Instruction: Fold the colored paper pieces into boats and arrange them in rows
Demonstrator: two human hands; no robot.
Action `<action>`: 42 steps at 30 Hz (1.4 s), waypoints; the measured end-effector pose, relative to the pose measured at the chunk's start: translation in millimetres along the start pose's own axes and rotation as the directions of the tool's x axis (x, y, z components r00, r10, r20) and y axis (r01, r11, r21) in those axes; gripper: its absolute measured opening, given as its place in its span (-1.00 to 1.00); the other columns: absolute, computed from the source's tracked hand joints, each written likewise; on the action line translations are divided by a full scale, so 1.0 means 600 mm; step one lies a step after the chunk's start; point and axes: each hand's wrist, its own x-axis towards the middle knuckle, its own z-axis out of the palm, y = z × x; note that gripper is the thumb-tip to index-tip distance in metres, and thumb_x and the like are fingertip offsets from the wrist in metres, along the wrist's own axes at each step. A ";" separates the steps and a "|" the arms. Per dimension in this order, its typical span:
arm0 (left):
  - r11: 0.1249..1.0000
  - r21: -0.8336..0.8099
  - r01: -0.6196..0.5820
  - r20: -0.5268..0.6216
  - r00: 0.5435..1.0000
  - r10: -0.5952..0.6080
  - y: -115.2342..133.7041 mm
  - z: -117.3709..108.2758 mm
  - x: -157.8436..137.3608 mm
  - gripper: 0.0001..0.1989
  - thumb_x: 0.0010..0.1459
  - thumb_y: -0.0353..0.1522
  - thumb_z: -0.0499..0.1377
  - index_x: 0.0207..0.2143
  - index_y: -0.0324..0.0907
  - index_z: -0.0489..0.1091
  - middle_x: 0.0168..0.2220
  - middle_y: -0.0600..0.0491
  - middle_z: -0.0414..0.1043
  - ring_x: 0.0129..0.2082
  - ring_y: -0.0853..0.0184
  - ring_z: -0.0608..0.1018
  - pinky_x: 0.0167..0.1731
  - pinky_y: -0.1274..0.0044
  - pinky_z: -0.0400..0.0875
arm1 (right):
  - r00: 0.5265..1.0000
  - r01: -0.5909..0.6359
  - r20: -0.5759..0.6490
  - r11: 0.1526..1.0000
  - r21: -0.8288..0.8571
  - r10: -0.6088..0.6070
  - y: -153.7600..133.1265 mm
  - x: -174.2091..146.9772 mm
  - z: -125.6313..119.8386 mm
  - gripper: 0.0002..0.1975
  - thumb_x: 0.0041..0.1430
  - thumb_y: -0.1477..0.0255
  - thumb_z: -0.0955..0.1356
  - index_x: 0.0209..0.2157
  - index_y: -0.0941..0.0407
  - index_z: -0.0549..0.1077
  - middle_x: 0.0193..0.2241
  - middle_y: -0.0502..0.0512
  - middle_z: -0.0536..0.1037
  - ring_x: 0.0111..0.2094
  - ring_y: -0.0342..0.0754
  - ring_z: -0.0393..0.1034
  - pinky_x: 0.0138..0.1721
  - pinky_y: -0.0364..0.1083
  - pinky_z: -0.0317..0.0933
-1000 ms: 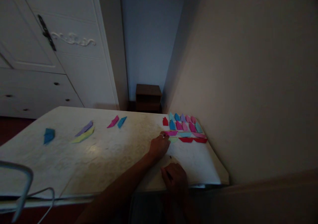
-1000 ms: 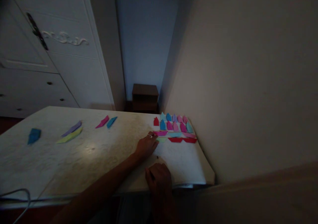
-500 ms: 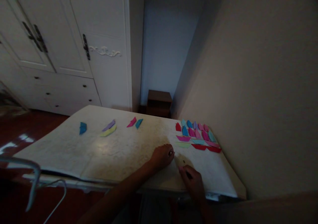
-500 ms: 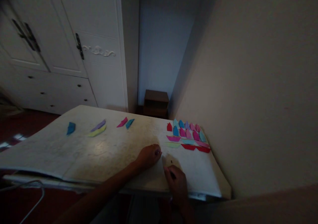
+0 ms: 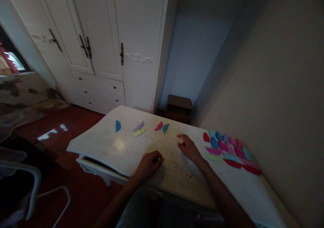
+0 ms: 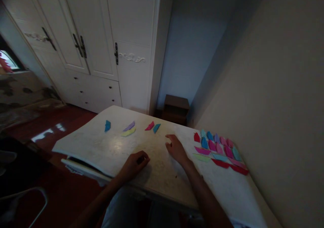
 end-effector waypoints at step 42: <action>0.935 -0.344 0.083 -0.189 0.970 -0.155 -0.012 -0.009 -0.008 -0.72 0.08 -0.15 0.19 -0.45 -0.20 0.40 -0.53 0.12 0.37 -0.51 0.40 0.40 -0.49 0.59 0.27 | 0.836 0.287 -0.450 0.950 -0.127 -0.313 -0.061 -0.068 -0.015 -0.80 0.24 0.35 0.34 -0.42 0.11 0.54 -0.55 -0.01 0.35 -0.54 -0.18 0.23 -0.52 -0.17 0.16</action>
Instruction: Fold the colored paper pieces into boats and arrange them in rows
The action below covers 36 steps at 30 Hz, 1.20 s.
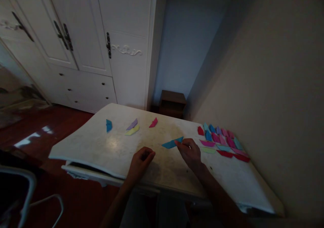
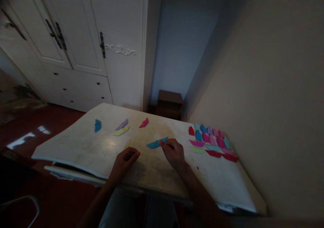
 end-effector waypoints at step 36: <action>0.909 0.285 0.304 -0.283 0.933 -0.223 0.024 0.004 0.011 -0.60 -0.32 0.05 0.23 -0.51 -0.02 0.49 -0.50 0.17 0.52 -0.55 0.30 0.49 -0.64 0.58 0.31 | 0.734 -0.535 -0.216 0.352 -0.768 0.644 0.231 -0.240 -0.353 -0.67 0.30 0.42 0.18 -0.16 0.15 0.55 -0.22 0.19 0.58 -0.34 -0.06 0.46 -0.36 -0.15 0.22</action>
